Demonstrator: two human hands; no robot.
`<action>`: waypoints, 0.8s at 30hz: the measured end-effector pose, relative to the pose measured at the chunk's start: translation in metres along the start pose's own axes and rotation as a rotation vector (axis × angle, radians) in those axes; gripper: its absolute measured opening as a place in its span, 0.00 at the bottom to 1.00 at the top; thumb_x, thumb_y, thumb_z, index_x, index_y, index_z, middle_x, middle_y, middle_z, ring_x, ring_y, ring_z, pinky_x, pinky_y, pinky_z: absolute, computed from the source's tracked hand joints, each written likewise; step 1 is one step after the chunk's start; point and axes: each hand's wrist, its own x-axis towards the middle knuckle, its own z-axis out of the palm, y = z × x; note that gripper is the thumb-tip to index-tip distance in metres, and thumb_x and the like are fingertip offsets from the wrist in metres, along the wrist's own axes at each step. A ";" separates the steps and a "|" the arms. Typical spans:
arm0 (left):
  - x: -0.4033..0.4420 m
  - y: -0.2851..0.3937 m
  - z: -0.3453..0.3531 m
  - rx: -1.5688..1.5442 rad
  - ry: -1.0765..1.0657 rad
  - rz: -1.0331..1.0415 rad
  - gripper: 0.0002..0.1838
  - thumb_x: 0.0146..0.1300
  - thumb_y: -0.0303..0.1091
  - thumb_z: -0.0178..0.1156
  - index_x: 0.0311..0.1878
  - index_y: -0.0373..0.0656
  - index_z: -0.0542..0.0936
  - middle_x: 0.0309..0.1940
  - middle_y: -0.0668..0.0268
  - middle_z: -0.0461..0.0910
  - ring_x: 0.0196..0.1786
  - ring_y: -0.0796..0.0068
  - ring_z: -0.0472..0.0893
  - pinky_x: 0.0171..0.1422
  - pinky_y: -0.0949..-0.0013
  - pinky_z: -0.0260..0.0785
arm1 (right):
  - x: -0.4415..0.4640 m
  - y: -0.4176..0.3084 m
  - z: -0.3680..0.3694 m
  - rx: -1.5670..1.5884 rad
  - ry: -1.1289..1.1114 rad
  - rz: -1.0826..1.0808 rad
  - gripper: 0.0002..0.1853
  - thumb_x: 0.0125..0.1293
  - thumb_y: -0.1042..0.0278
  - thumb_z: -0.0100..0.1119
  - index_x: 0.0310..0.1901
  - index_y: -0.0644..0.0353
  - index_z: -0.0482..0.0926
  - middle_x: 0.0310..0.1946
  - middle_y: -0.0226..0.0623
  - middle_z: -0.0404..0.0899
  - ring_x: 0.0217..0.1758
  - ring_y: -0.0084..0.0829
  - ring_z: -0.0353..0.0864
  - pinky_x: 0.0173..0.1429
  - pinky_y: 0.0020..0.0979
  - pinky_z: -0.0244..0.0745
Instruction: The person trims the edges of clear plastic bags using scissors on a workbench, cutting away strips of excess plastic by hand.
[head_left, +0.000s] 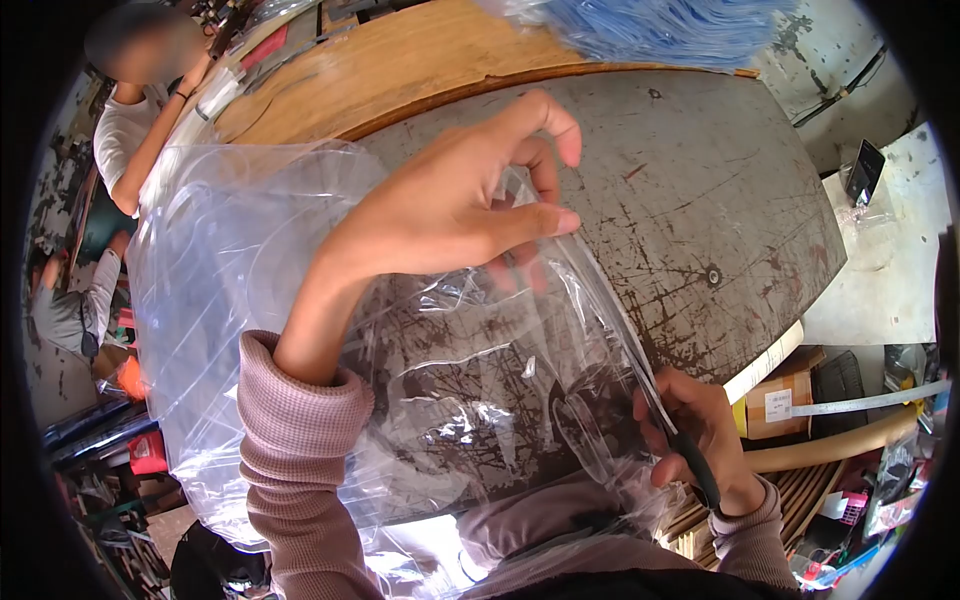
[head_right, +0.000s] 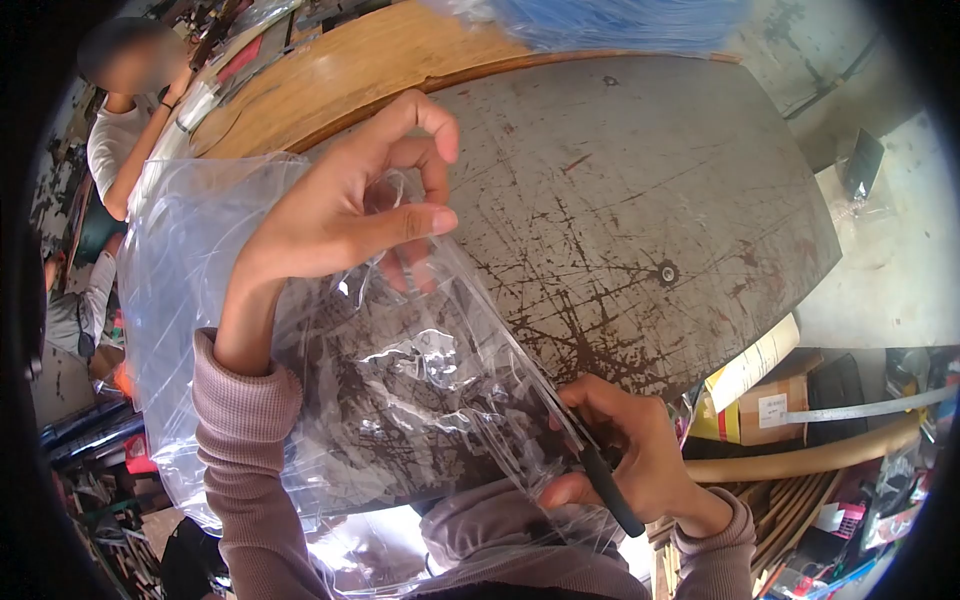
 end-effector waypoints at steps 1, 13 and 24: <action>0.000 0.000 0.000 0.003 -0.002 0.001 0.18 0.60 0.23 0.57 0.48 0.45 0.60 0.30 0.67 0.72 0.22 0.76 0.81 0.19 0.79 0.70 | 0.000 -0.001 0.000 0.012 -0.001 -0.005 0.39 0.33 0.45 0.79 0.42 0.64 0.72 0.24 0.23 0.70 0.27 0.12 0.64 0.30 0.18 0.56; -0.002 0.007 0.000 0.005 0.012 -0.014 0.18 0.60 0.22 0.57 0.48 0.45 0.60 0.29 0.68 0.72 0.23 0.78 0.80 0.20 0.79 0.73 | 0.003 -0.002 0.003 0.094 0.020 -0.029 0.37 0.35 0.51 0.80 0.43 0.64 0.71 0.27 0.24 0.70 0.30 0.13 0.65 0.33 0.17 0.57; -0.003 0.007 -0.005 -0.040 0.013 0.025 0.18 0.60 0.23 0.56 0.49 0.42 0.60 0.30 0.63 0.74 0.25 0.72 0.82 0.22 0.76 0.75 | 0.001 -0.001 0.004 0.133 -0.007 -0.049 0.35 0.37 0.56 0.79 0.44 0.66 0.71 0.27 0.24 0.72 0.30 0.13 0.65 0.33 0.18 0.57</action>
